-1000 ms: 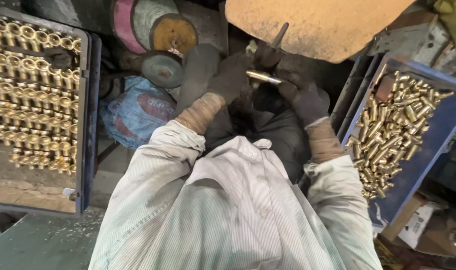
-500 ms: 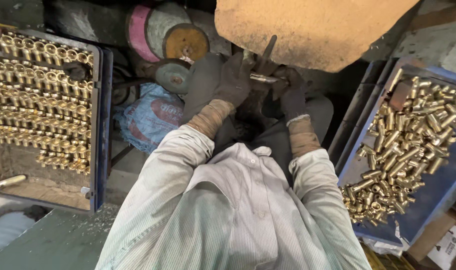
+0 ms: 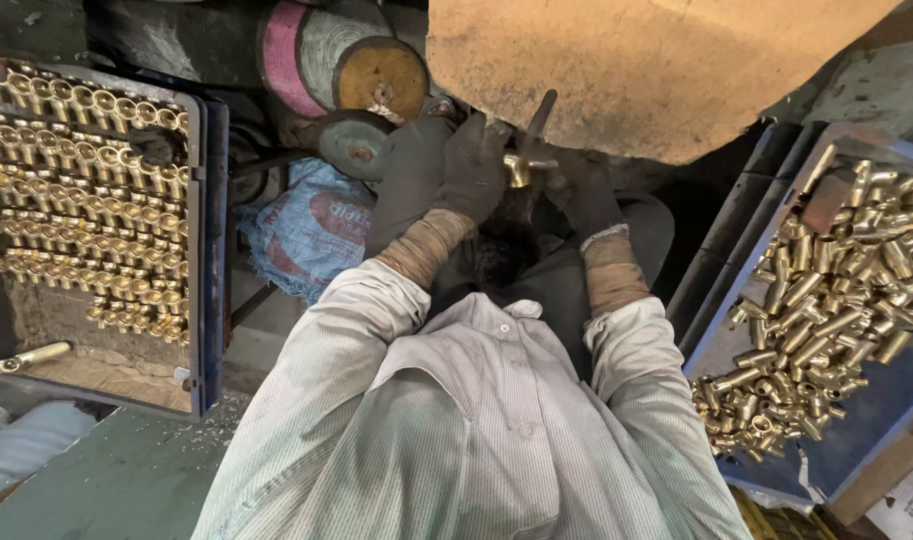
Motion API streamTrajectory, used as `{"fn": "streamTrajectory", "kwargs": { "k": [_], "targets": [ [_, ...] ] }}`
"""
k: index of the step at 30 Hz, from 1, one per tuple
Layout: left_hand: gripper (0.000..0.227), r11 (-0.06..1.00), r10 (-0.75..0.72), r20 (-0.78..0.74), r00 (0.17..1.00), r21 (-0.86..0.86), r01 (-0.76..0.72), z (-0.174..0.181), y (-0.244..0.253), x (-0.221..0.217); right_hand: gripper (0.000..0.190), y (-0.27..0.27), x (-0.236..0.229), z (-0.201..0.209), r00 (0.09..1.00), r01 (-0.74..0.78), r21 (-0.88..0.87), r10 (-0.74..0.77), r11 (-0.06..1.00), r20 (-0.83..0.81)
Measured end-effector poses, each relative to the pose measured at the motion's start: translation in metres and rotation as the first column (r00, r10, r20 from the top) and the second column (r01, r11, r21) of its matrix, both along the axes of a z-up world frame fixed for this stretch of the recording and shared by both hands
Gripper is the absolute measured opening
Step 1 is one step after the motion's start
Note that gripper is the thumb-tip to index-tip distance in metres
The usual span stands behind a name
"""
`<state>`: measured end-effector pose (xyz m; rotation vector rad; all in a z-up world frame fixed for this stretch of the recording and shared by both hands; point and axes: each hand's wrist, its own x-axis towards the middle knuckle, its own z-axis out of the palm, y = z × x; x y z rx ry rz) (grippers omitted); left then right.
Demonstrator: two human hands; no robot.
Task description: The person sits on the floor and uses a bench grinder to smooth or shape small brass-colored metal parts. They pick up parts from a blue bin, hold them against the spinning grinding wheel, and place the finished parts into a wooden tray with slots.
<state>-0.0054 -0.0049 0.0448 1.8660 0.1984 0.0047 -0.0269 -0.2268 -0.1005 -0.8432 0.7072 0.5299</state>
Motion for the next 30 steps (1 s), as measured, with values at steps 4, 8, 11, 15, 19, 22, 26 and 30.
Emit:
{"fn": "streamTrajectory", "kwargs": {
  "k": [4,8,11,15,19,22,26,30],
  "targets": [
    [0.027,1.000,-0.014,0.002,1.000,0.016,0.014,-0.008,-0.004,-0.003,0.023,-0.004,0.008,-0.004,0.987,-0.085,-0.037,0.078,0.996,-0.144],
    [0.009,0.918,-0.186,0.333,0.925,0.395,0.042,-0.028,-0.006,-0.005,0.027,-0.007,0.004,0.012,0.984,-0.179,-0.114,0.180,0.977,-0.008],
    [0.005,0.916,-0.207,0.349,0.914,0.398,0.056,-0.041,-0.003,-0.005,0.024,-0.004,0.006,0.026,0.930,-0.312,-0.252,0.349,0.916,0.116],
    [0.011,0.931,-0.148,0.121,0.981,0.353,0.097,-0.041,-0.001,-0.004,0.016,0.005,0.019,0.040,0.871,-0.267,-0.461,0.416,0.846,0.259],
    [0.024,0.974,0.025,-0.056,0.998,0.225,-0.012,-0.007,0.003,0.003,0.015,0.023,0.029,0.077,0.865,-0.197,-0.355,0.333,0.914,0.375],
    [0.033,0.762,-0.205,0.002,0.979,0.628,0.158,0.037,0.023,-0.006,0.020,0.027,0.003,0.136,0.658,-0.064,-0.818,0.641,0.571,0.396],
    [0.013,0.449,-0.392,-0.179,0.902,0.819,0.358,0.084,0.044,-0.005,0.027,0.027,-0.051,0.225,0.513,0.353,-0.919,0.784,0.178,0.349],
    [0.044,0.937,-0.148,-0.541,0.828,-0.344,-0.057,0.084,0.027,0.004,0.034,0.031,-0.051,0.254,0.492,0.311,-0.950,0.859,-0.018,0.145]
  ]
}}
